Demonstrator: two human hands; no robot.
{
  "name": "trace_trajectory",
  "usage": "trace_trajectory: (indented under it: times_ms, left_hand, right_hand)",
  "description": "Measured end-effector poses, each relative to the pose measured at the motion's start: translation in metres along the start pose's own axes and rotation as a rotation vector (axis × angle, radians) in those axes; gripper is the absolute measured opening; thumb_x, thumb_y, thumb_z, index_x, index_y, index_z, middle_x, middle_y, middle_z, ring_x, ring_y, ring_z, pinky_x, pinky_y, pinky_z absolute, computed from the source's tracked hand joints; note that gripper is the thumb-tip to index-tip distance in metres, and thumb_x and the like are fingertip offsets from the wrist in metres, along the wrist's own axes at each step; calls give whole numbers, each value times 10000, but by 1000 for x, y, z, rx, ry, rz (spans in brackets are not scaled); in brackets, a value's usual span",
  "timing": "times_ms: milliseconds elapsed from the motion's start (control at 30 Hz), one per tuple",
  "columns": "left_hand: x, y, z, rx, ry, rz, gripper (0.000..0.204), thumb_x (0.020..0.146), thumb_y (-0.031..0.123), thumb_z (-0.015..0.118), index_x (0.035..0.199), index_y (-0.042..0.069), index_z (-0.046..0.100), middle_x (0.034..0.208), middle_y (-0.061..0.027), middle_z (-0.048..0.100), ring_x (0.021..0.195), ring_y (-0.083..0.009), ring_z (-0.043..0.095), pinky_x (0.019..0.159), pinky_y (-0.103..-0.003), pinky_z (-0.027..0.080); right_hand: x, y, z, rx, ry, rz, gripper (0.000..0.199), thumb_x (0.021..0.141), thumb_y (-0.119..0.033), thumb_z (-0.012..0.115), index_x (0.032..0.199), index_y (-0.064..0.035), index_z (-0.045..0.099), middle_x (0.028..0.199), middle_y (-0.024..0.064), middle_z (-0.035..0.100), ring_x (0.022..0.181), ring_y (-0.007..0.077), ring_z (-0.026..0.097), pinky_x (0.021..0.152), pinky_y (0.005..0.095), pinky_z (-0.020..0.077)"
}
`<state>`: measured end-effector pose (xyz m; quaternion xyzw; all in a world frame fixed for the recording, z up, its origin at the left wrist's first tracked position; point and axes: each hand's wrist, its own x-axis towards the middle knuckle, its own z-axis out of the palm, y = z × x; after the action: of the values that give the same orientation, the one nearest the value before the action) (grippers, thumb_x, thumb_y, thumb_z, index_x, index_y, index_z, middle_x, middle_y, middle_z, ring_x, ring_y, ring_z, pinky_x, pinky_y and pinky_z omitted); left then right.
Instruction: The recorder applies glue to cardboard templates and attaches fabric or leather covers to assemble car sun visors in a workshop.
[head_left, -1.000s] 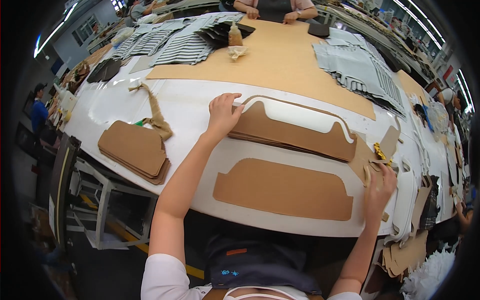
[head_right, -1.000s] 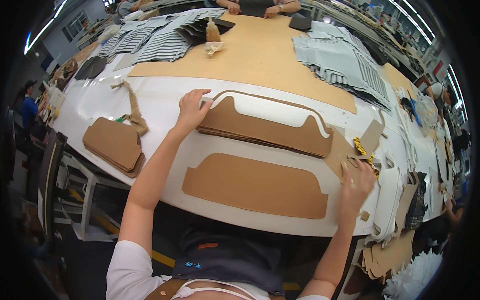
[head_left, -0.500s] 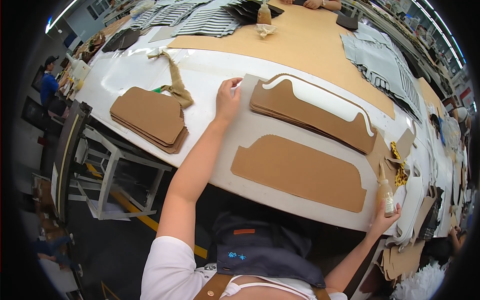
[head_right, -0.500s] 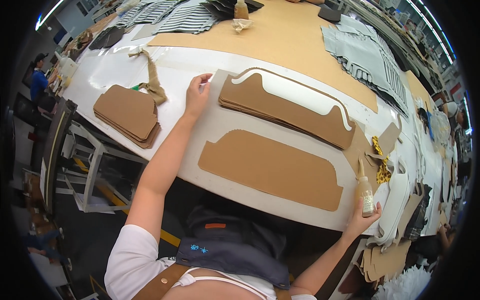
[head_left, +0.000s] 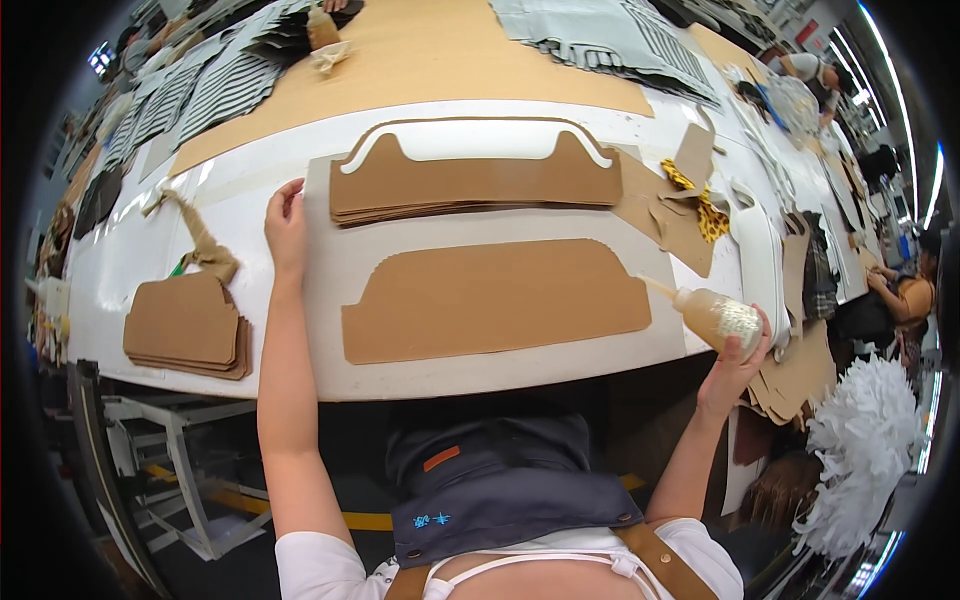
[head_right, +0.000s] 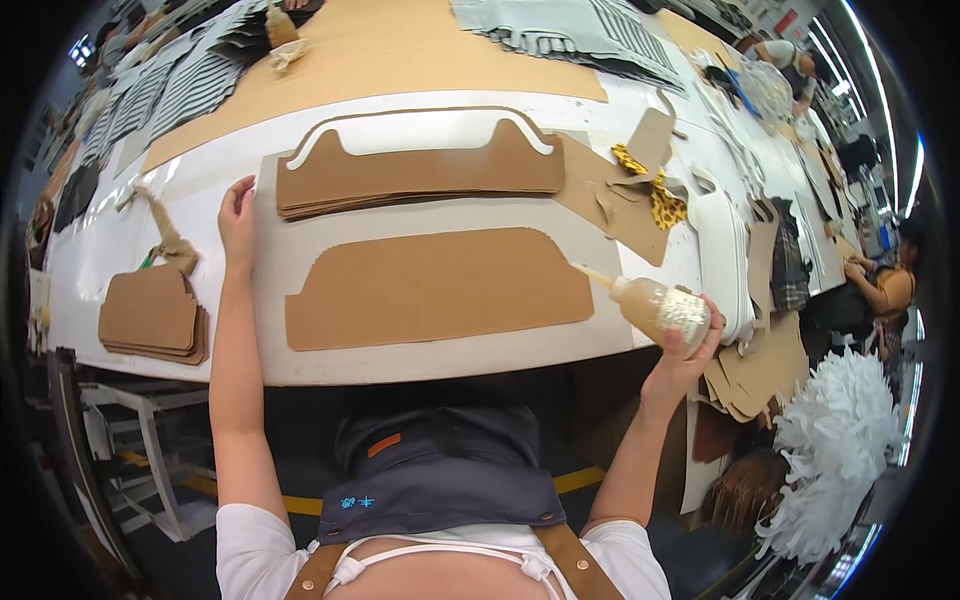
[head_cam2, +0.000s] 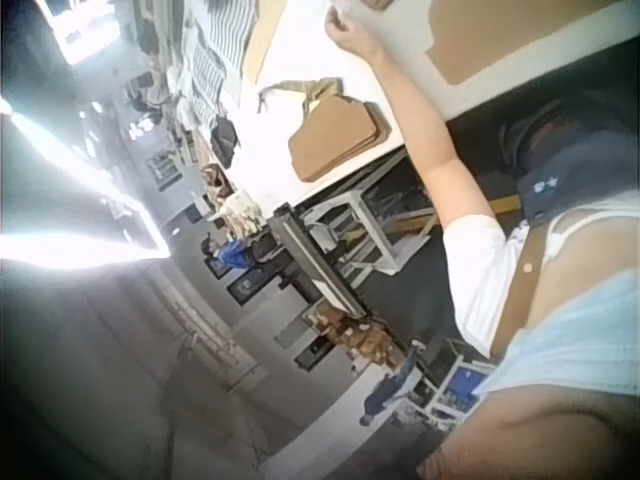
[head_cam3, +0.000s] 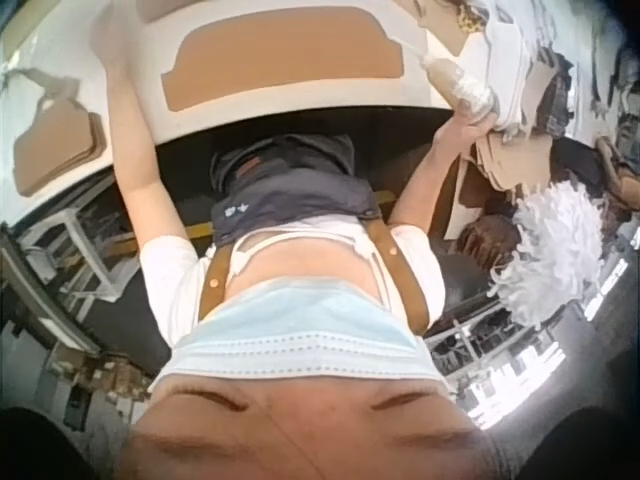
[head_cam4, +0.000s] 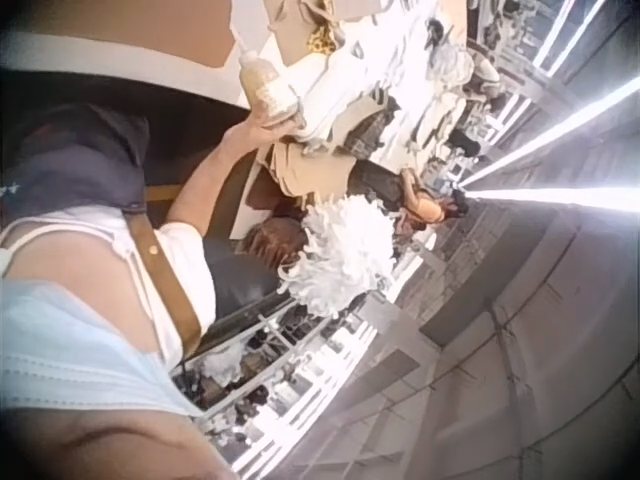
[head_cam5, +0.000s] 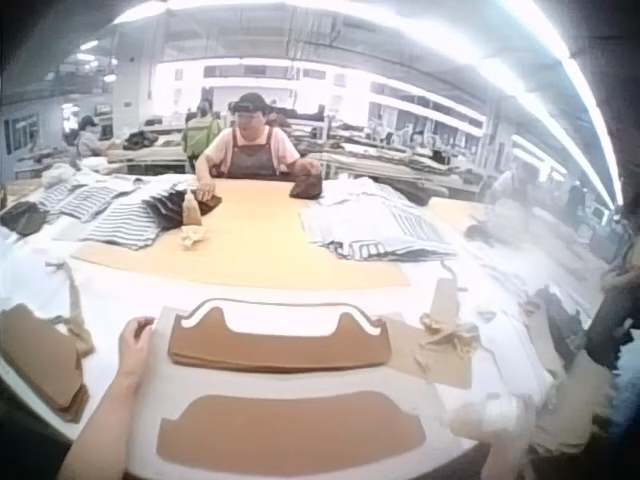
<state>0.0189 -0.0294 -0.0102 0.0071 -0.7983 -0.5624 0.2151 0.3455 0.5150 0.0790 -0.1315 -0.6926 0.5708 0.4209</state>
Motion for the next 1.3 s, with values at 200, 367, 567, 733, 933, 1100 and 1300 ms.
trace_trajectory:
  times_ms: [200,367,567,733,933,1100,1300]
  left_hand:
    - [-2,3,-2,48,-35,-48,281,1045,74,538,1270,20,698,1239,-80,700,1102,-161,640,993,-305,505]
    - [-3,6,-4,102,-37,3,273,1043,81,555,1263,30,708,1229,-63,704,1092,-153,631,999,-303,495]
    - [-3,9,-4,162,-37,-9,266,1043,79,560,1255,43,717,1221,-56,708,1099,-149,629,1005,-300,494]
    - [-4,11,-4,149,-43,3,267,1045,78,554,1256,45,714,1227,-60,702,1110,-153,632,1003,-303,495]
    - [-3,7,-5,138,-52,-6,271,1047,75,547,1262,43,708,1241,-71,696,1127,-158,633,1000,-303,497]
    - [-2,5,-6,148,-52,10,271,1047,80,548,1262,41,708,1242,-71,697,1131,-156,632,1000,-302,494]
    - [-2,6,-5,131,-53,0,269,1048,85,551,1261,42,709,1235,-67,698,1128,-154,632,1002,-305,493]
  right_hand:
    - [-29,3,-5,-267,0,-187,671,935,-342,813,1428,-54,461,1391,125,537,1314,245,528,1139,406,431]
    - [-32,3,2,-268,-72,-205,692,933,-268,820,1450,-59,411,1374,135,510,1301,290,569,1132,441,439]
    - [-30,7,2,-296,-106,-234,668,945,-264,807,1445,-59,415,1365,136,515,1297,294,577,1132,446,432]
    - [-30,7,0,-332,-122,-274,662,943,-246,805,1446,-64,415,1357,143,529,1294,303,579,1129,452,429]
    - [-30,4,3,-333,-140,-300,660,942,-236,802,1446,-64,412,1354,150,537,1281,306,587,1128,457,422]
    - [-28,4,1,-386,-179,-370,655,937,-233,804,1435,-67,413,1349,165,533,1268,312,593,1122,457,428]
    - [-30,1,6,-365,-229,-406,644,932,-220,803,1417,-60,411,1319,191,528,1240,339,600,1099,477,456]
